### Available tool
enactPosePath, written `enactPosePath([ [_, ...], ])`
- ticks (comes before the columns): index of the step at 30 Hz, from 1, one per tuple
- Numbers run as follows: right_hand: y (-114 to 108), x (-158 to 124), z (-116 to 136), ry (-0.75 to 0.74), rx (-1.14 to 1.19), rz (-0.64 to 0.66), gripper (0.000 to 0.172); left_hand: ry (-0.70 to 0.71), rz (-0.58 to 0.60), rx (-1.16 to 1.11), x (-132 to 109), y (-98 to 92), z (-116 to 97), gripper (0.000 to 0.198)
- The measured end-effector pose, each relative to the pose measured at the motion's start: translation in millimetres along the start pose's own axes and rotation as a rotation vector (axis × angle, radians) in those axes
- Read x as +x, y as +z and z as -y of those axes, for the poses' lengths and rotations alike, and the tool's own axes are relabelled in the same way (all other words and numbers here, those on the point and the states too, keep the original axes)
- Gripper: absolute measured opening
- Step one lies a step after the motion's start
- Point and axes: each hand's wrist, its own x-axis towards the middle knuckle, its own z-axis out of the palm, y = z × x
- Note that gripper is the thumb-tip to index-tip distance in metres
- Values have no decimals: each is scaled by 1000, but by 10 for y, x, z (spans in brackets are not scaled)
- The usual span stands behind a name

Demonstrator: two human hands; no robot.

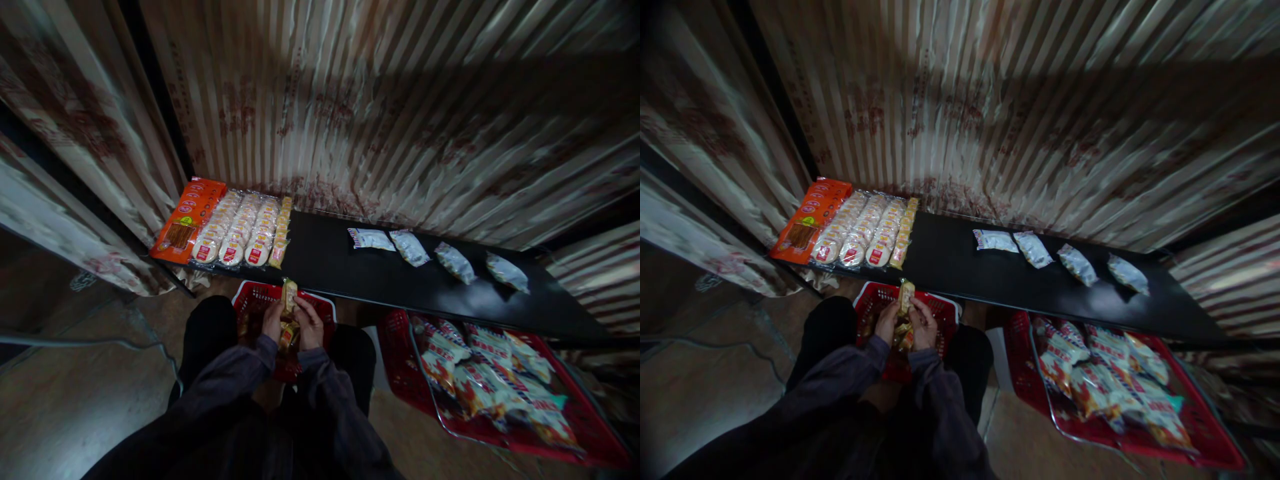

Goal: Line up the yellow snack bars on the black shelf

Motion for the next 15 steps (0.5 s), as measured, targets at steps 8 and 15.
enactPosePath([
  [8, 69, -50, 193, 2, -41, 14, 31, 83, 35, 25, -10, 9, -41, 30],
  [15, 12, -54, 92, -10, -73, 87, 41, 128, 89, -42, -122, -7, -136, 26],
])
